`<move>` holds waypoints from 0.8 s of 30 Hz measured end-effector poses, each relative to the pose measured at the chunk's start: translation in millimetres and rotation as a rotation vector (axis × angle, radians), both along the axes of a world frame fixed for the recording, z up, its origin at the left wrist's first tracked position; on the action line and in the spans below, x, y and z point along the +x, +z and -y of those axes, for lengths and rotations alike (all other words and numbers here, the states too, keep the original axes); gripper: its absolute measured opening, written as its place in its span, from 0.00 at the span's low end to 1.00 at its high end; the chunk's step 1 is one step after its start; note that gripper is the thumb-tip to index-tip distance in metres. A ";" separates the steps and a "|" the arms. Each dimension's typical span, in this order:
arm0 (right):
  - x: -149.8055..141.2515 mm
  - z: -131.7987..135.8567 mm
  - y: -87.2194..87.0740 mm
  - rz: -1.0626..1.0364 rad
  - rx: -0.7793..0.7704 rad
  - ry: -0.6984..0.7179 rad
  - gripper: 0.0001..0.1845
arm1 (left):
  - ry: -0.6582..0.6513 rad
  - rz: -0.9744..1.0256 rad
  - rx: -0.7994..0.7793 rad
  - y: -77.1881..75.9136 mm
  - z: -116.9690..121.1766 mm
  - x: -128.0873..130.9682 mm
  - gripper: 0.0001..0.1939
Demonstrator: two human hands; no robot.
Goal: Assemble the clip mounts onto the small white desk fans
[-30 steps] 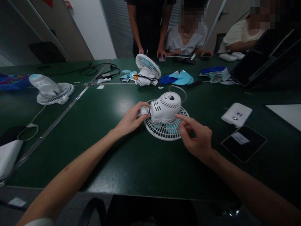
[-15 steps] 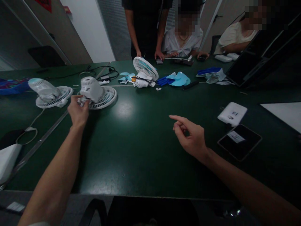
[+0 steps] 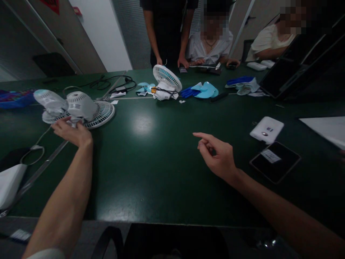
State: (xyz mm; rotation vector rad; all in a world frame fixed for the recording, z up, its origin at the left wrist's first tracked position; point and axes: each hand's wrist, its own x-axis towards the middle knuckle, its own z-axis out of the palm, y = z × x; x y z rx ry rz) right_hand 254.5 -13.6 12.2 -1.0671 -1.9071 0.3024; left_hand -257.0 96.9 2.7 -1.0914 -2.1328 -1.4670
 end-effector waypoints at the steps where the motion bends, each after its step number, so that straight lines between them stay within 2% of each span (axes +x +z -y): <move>1: -0.1 -0.1 0.0 0.000 -0.004 0.004 0.19 | -0.003 -0.022 -0.004 1.5 1.0 1.4 0.21; 10: -0.9 0.7 2.3 0.007 -0.021 0.036 0.18 | -0.044 -0.157 -0.120 6.9 3.0 17.7 0.20; 13: -0.9 0.3 2.7 0.009 -0.036 0.043 0.18 | -0.057 -0.219 -0.139 5.4 3.1 22.1 0.24; 16: -0.7 -0.4 2.8 0.011 -0.046 0.054 0.18 | -0.065 -0.170 -0.128 2.5 0.5 21.8 0.30; 18: -0.7 -0.6 2.7 0.013 -0.048 0.057 0.18 | -0.022 -0.073 -0.078 0.1 -4.0 16.4 0.32; 20: -0.8 -0.7 2.5 0.016 -0.050 0.059 0.18 | 0.031 0.037 -0.048 -2.7 -10.2 6.7 0.29; 24: -0.3 -0.6 1.0 0.030 -0.056 0.054 0.17 | 0.080 0.177 -0.087 -8.7 -21.9 -15.0 0.08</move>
